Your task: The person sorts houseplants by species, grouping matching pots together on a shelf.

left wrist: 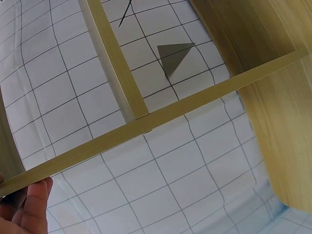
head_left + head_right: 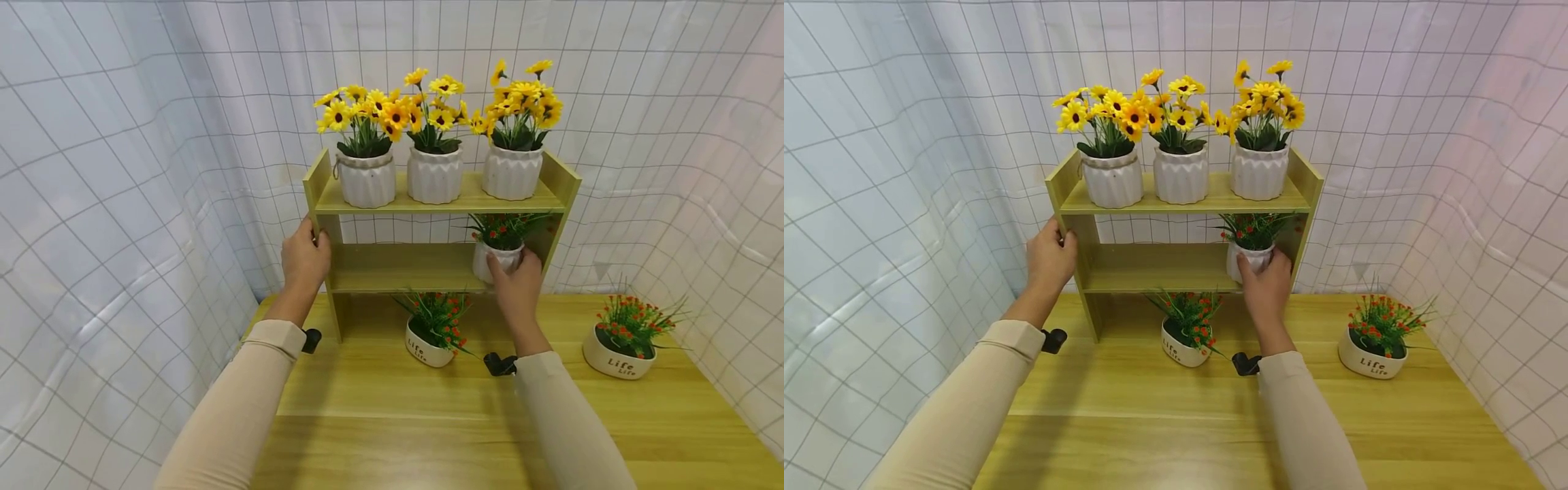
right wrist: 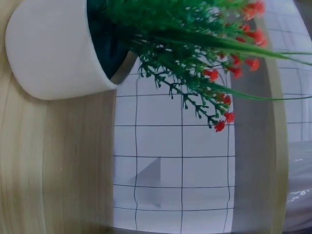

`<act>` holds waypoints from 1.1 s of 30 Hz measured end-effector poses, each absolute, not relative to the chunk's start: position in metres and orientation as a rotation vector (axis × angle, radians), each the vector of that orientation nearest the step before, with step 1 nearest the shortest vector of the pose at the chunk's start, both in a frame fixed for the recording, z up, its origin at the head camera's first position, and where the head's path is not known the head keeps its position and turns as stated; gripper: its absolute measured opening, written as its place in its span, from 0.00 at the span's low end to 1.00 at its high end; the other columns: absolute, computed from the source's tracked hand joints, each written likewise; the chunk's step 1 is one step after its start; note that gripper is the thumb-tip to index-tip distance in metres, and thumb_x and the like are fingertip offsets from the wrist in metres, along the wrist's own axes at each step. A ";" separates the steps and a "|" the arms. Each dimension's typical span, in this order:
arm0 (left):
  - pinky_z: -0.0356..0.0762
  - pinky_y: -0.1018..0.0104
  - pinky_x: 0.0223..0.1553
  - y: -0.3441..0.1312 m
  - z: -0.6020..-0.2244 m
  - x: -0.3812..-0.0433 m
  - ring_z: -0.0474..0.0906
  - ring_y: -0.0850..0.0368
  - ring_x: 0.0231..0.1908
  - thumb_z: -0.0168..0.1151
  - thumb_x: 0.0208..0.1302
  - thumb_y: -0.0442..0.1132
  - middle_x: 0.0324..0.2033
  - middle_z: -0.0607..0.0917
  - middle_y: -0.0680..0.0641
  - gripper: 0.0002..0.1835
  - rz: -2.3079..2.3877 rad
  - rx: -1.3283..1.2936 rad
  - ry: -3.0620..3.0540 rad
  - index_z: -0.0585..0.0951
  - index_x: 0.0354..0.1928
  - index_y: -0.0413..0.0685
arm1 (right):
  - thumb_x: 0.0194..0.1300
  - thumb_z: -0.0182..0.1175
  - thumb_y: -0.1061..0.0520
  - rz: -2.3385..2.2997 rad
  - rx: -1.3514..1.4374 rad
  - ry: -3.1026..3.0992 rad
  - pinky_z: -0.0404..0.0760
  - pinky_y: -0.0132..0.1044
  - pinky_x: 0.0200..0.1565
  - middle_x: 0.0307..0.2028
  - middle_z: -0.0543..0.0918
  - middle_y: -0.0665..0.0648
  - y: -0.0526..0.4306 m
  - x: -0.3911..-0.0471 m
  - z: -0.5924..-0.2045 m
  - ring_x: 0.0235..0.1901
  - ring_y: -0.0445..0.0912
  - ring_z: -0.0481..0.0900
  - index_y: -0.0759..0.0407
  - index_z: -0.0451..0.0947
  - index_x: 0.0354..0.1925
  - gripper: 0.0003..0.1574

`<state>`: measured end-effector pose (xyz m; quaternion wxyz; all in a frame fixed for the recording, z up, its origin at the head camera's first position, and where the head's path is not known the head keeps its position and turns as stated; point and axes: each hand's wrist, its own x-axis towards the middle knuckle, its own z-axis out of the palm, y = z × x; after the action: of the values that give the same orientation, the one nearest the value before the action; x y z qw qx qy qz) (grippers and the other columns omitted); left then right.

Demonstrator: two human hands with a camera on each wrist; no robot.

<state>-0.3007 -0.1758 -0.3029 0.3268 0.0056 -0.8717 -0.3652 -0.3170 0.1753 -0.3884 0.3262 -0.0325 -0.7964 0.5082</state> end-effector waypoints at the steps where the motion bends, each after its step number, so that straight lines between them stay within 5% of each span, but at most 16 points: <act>1: 0.81 0.45 0.44 -0.176 -0.303 -0.301 0.83 0.38 0.47 0.51 0.74 0.39 0.45 0.86 0.37 0.11 -0.956 0.014 -2.284 0.78 0.47 0.40 | 0.65 0.65 0.40 1.310 -0.099 -2.098 0.70 0.55 0.53 0.57 0.72 0.68 0.175 -0.319 -0.389 0.52 0.60 0.72 0.70 0.66 0.64 0.45; 8: 0.81 0.45 0.43 -0.174 -0.304 -0.303 0.83 0.39 0.47 0.52 0.73 0.38 0.45 0.86 0.37 0.12 -0.961 0.001 -2.271 0.79 0.49 0.39 | 0.64 0.62 0.34 1.262 -0.174 -2.156 0.70 0.57 0.47 0.54 0.71 0.68 0.175 -0.326 -0.390 0.46 0.60 0.71 0.68 0.65 0.62 0.46; 19: 0.81 0.46 0.42 -0.174 -0.305 -0.304 0.83 0.39 0.47 0.52 0.73 0.38 0.45 0.86 0.37 0.11 -0.963 0.018 -2.284 0.79 0.49 0.39 | 0.63 0.63 0.34 1.360 -0.177 -2.162 0.68 0.56 0.60 0.63 0.69 0.68 0.179 -0.331 -0.391 0.61 0.62 0.68 0.66 0.61 0.69 0.52; 26: 0.82 0.46 0.41 -0.175 -0.306 -0.303 0.84 0.39 0.46 0.52 0.74 0.38 0.44 0.86 0.36 0.12 -0.958 0.009 -2.286 0.79 0.48 0.38 | 0.65 0.63 0.40 1.405 -0.088 -2.157 0.63 0.55 0.66 0.69 0.64 0.67 0.185 -0.310 -0.393 0.68 0.60 0.62 0.66 0.57 0.73 0.51; 33: 0.82 0.47 0.40 -0.176 -0.304 -0.303 0.84 0.40 0.45 0.51 0.74 0.39 0.45 0.86 0.37 0.11 -0.958 0.021 -2.290 0.79 0.48 0.39 | 0.64 0.65 0.39 1.386 -0.022 -2.105 0.70 0.55 0.60 0.65 0.68 0.64 0.197 -0.280 -0.399 0.65 0.56 0.65 0.65 0.62 0.70 0.49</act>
<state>-0.3034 -0.1757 -0.3042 0.3236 0.0079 -0.8728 -0.3652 -0.2799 0.1975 -0.3991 0.3057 -0.0085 -0.7952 0.5236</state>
